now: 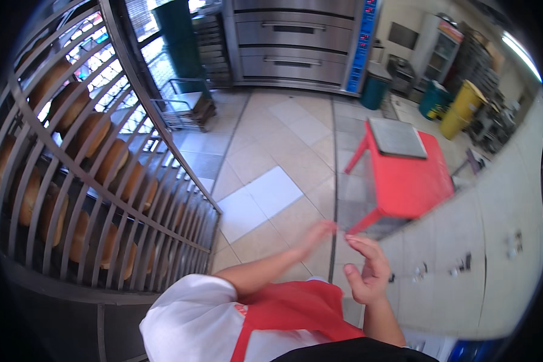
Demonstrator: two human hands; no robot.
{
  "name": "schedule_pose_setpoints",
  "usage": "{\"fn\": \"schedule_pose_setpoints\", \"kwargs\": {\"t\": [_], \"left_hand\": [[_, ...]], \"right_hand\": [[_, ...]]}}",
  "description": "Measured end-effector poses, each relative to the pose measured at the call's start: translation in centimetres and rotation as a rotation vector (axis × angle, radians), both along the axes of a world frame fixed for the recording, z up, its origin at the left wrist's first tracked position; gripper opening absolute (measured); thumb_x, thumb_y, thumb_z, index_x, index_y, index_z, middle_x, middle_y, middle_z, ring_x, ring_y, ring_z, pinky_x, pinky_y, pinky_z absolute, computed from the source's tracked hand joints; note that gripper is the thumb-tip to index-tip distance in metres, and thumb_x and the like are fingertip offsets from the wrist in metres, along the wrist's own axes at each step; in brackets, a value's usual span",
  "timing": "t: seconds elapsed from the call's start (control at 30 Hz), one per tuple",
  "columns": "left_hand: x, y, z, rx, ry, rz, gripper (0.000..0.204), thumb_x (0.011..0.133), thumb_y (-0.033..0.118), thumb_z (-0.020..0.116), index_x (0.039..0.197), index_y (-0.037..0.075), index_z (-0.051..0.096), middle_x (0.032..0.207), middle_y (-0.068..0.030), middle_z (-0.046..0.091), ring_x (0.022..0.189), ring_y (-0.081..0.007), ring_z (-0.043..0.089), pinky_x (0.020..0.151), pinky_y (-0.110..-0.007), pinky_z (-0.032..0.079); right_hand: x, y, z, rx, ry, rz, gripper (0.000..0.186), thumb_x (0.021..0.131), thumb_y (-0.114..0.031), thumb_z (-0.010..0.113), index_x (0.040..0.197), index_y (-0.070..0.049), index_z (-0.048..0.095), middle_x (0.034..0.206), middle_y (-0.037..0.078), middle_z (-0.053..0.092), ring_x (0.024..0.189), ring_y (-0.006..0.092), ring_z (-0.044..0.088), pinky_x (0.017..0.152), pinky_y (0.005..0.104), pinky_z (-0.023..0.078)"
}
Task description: The person prepares bread by placing pieces of dough onto a tray, filling pieces of dough with cheese, rolling them into cylinders, and placing them onto trays, then carries two trays across the bakery and places them into a large commercial proofer before wiping their hands with a cloth.
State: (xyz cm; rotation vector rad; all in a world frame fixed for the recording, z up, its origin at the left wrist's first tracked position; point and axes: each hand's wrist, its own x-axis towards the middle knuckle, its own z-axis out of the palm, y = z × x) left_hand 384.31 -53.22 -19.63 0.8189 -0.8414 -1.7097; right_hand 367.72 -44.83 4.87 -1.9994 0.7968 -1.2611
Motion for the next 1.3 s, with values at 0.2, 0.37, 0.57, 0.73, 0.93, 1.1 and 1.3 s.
{"fn": "schedule_pose_setpoints", "kwargs": {"t": [0.2,0.37,0.57,0.73,0.93,1.1,1.3], "left_hand": [[-6.3,-20.6,0.9,0.326,0.490,-0.512,0.058,0.109,0.040,0.056,0.157,0.009,0.048,0.164,-0.0122,0.047,0.148,-0.0226,0.049,0.125,-0.038,0.034],[8.4,-40.7,4.3,-0.202,-0.581,-0.440,0.050,0.099,0.011,0.074,0.145,0.003,0.057,0.129,-0.0144,0.076,0.116,-0.0258,0.074,0.097,-0.040,0.061],[29.6,-53.1,-6.0,-0.072,-0.879,0.784,0.026,0.107,0.024,0.061,0.099,0.001,0.071,0.087,-0.0031,0.068,0.077,-0.0076,0.058,0.069,-0.029,0.046],[39.1,-60.7,-9.9,0.166,-0.834,0.626,0.050,0.110,0.043,0.055,0.122,-0.002,0.073,0.099,-0.0079,0.069,0.085,-0.0163,0.058,0.075,-0.033,0.045],[48.0,-84.0,-9.8,0.168,-0.886,0.545,0.041,0.102,0.026,0.072,0.129,-0.005,0.069,0.122,-0.0166,0.074,0.112,-0.0281,0.070,0.101,-0.041,0.054],[58.4,-112.1,6.7,-0.158,-1.277,0.410,0.046,0.093,0.018,0.080,0.133,0.000,0.068,0.123,-0.0191,0.075,0.118,-0.0299,0.071,0.105,-0.043,0.053],[63.5,-132.2,11.4,-0.260,-1.094,0.464,0.046,0.094,0.015,0.079,0.135,0.000,0.066,0.129,-0.0206,0.073,0.122,-0.0332,0.070,0.107,-0.042,0.053]], "right_hand": [[-2.9,-27.2,-19.3,-0.226,0.495,-0.462,0.047,0.102,-0.030,0.061,0.139,-0.001,0.066,0.140,0.018,0.067,0.139,0.0416,0.055,0.120,0.0534,0.035],[-8.6,-47.2,-36.2,0.617,0.365,-0.474,0.036,0.103,-0.015,0.064,0.135,0.000,0.066,0.122,0.022,0.074,0.110,0.0348,0.073,0.094,0.0463,0.058],[11.9,-75.1,-25.3,0.350,0.515,0.039,0.044,0.098,-0.046,0.070,0.088,-0.004,0.078,0.075,0.019,0.070,0.066,0.0402,0.065,0.063,0.0474,0.051],[23.3,-98.2,-20.2,0.207,0.312,0.083,0.023,0.095,-0.027,0.076,0.087,-0.005,0.078,0.078,0.015,0.073,0.075,0.0350,0.070,0.070,0.0428,0.055],[35.3,-123.3,-20.0,0.313,0.092,-0.078,0.018,0.097,-0.020,0.078,0.093,-0.003,0.078,0.075,0.007,0.073,0.068,0.0144,0.069,0.065,0.0322,0.055],[47.3,-145.4,-11.7,0.294,-0.316,-0.050,0.034,0.104,-0.030,0.072,0.088,0.000,0.075,0.080,0.005,0.071,0.070,0.0100,0.063,0.067,0.0314,0.053],[53.9,-174.0,-1.0,0.211,-0.398,0.166,0.028,0.107,-0.027,0.069,0.106,0.001,0.073,0.090,0.004,0.069,0.076,0.0104,0.062,0.070,0.0274,0.053]]}}
